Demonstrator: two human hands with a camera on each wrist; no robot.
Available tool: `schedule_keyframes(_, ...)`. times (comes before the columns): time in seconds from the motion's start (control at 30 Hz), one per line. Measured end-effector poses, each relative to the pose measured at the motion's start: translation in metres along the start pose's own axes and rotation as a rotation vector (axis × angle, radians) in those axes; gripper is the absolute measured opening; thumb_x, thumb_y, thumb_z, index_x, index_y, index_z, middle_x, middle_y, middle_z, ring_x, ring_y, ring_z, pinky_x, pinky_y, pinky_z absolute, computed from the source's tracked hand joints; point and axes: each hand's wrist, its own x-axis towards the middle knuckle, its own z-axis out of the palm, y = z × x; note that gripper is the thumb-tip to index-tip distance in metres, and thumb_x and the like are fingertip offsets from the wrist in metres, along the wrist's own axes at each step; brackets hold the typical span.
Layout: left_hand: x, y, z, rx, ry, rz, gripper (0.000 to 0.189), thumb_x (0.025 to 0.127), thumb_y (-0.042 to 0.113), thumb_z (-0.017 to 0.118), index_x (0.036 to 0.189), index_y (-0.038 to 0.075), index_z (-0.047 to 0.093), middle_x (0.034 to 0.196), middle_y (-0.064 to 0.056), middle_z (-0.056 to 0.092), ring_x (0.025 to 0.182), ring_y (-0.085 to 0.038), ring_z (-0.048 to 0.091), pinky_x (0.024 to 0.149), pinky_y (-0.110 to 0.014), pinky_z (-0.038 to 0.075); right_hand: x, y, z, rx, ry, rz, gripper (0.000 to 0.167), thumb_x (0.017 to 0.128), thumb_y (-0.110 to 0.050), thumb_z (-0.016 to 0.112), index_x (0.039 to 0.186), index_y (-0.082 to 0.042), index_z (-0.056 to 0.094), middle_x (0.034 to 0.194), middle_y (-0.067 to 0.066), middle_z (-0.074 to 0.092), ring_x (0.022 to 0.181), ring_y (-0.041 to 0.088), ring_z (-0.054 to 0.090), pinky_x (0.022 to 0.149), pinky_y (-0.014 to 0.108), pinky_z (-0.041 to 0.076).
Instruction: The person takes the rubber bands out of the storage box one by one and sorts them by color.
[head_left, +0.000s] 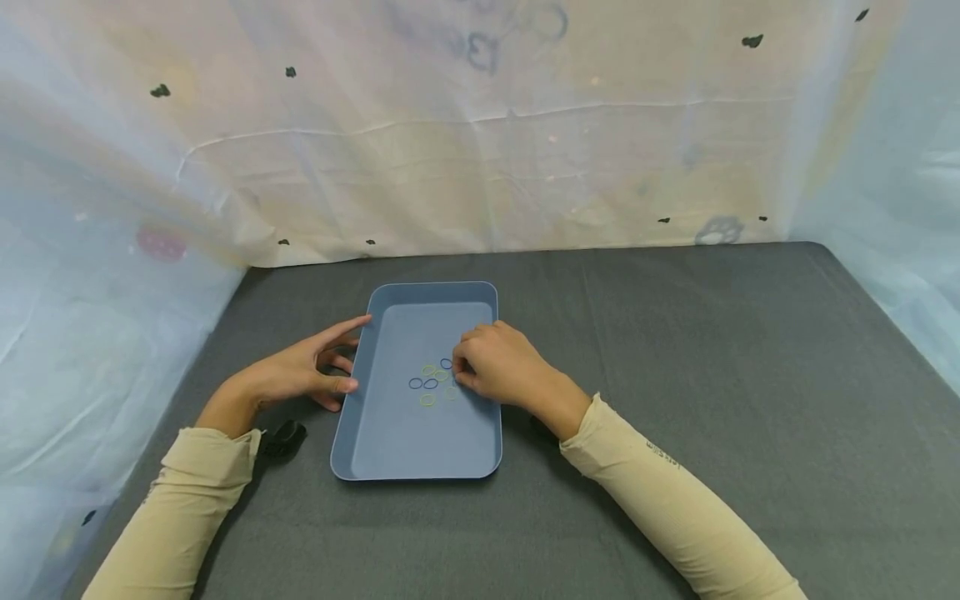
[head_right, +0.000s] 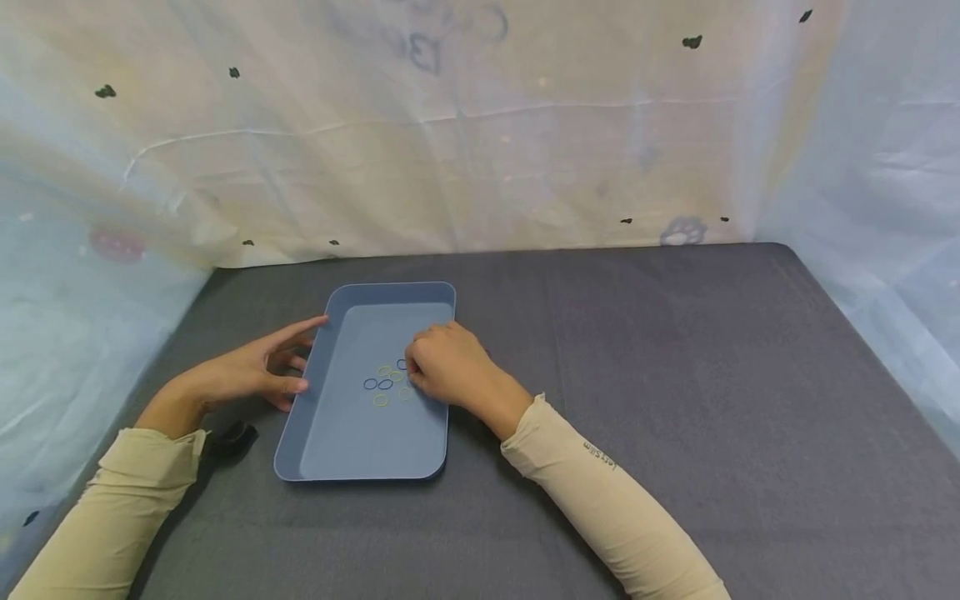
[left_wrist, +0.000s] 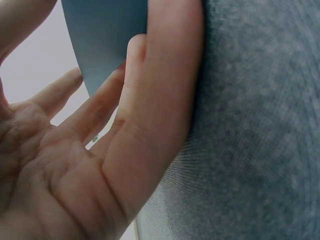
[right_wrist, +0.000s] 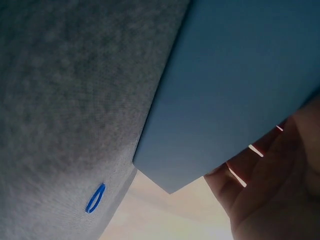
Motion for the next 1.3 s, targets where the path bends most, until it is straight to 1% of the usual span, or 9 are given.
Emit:
schedule_keyframes(0.13, 0.000, 0.000, 0.001, -0.007, -0.002, -0.003, 0.101, 0.089, 0.021, 0.077, 0.161, 0.036, 0.007, 0.163, -0.018, 0.014, 0.128, -0.040, 0.045, 0.076, -0.046, 0.059, -0.001, 0.000, -0.003, 0.003, -0.008, 0.011, 0.012, 0.087, -0.020, 0.076, 0.076, -0.022, 0.072, 0.079, -0.010, 0.066, 0.076, 0.011, 0.058, 0.078, 0.034, 0.048)
schedule_keyframes(0.23, 0.001, 0.001, 0.002, -0.008, -0.004, -0.004, 0.101, 0.089, 0.021, 0.077, 0.161, 0.035, 0.007, 0.163, -0.019, 0.013, 0.129, -0.040, 0.044, 0.076, -0.046, 0.060, -0.003, 0.000, -0.007, 0.029, -0.010, 0.021, 0.010, 0.087, -0.021, 0.077, 0.079, -0.022, 0.073, 0.083, -0.010, 0.068, 0.078, 0.010, 0.060, 0.080, 0.033, 0.050)
schedule_keyframes(0.37, 0.002, 0.001, 0.002, 0.000, -0.005, -0.004, 0.101, 0.089, 0.021, 0.077, 0.161, 0.036, 0.007, 0.163, -0.019, 0.013, 0.129, -0.041, 0.044, 0.076, -0.046, 0.059, -0.006, 0.001, -0.013, 0.067, -0.008, 0.037, 0.007, 0.089, -0.022, 0.076, 0.082, -0.022, 0.074, 0.088, -0.010, 0.069, 0.081, 0.009, 0.061, 0.076, 0.029, 0.051)
schedule_keyframes(0.47, 0.002, 0.001, 0.001, 0.003, -0.005, -0.002, 0.101, 0.089, 0.022, 0.077, 0.161, 0.036, 0.007, 0.162, -0.018, 0.013, 0.129, -0.041, 0.044, 0.076, -0.046, 0.059, -0.007, 0.002, -0.018, 0.092, -0.012, 0.062, 0.007, 0.089, -0.021, 0.075, 0.083, -0.022, 0.074, 0.088, -0.010, 0.068, 0.081, 0.009, 0.059, 0.073, 0.027, 0.050)
schedule_keyframes(0.6, 0.001, 0.000, 0.001, 0.004, -0.005, -0.002, 0.101, 0.089, 0.023, 0.077, 0.161, 0.036, 0.007, 0.163, -0.018, 0.014, 0.128, -0.040, 0.045, 0.076, -0.046, 0.059, -0.010, 0.004, -0.024, 0.121, -0.022, 0.093, 0.007, 0.088, -0.019, 0.076, 0.083, -0.022, 0.073, 0.088, -0.009, 0.066, 0.082, 0.009, 0.057, 0.072, 0.027, 0.049)
schedule_keyframes(0.87, 0.000, -0.002, 0.000, -0.002, -0.002, 0.001, 0.102, 0.088, 0.023, 0.078, 0.161, 0.036, 0.007, 0.162, -0.018, 0.015, 0.127, -0.039, 0.046, 0.076, -0.046, 0.059, -0.013, 0.010, -0.037, 0.138, 0.004, 0.079, 0.005, 0.090, -0.019, 0.075, 0.085, -0.021, 0.075, 0.089, -0.008, 0.069, 0.082, 0.012, 0.062, 0.073, 0.028, 0.050)
schedule_keyframes(1.03, 0.000, -0.003, 0.000, -0.002, -0.006, 0.006, 0.101, 0.088, 0.023, 0.077, 0.161, 0.036, 0.007, 0.162, -0.019, 0.015, 0.127, -0.039, 0.046, 0.076, -0.046, 0.059, -0.016, 0.014, -0.041, 0.140, 0.023, 0.073, 0.006, 0.090, -0.019, 0.075, 0.085, -0.021, 0.074, 0.089, -0.008, 0.069, 0.079, 0.009, 0.061, 0.071, 0.027, 0.050)
schedule_keyframes(1.2, 0.000, -0.003, 0.001, 0.000, -0.009, 0.006, 0.101, 0.089, 0.022, 0.077, 0.161, 0.035, 0.007, 0.162, -0.019, 0.014, 0.128, -0.039, 0.045, 0.077, -0.046, 0.059, -0.020, 0.018, -0.043, 0.142, 0.023, 0.096, 0.005, 0.090, -0.021, 0.076, 0.085, -0.021, 0.074, 0.089, -0.009, 0.068, 0.077, 0.008, 0.061, 0.069, 0.026, 0.050)
schedule_keyframes(1.3, -0.001, -0.003, 0.000, 0.004, -0.012, 0.006, 0.100, 0.090, 0.022, 0.076, 0.161, 0.035, 0.007, 0.162, -0.019, 0.013, 0.128, -0.040, 0.045, 0.077, -0.046, 0.059, -0.021, 0.020, -0.043, 0.142, 0.020, 0.107, 0.005, 0.089, -0.022, 0.077, 0.085, -0.021, 0.074, 0.088, -0.008, 0.067, 0.079, 0.010, 0.062, 0.070, 0.026, 0.051)
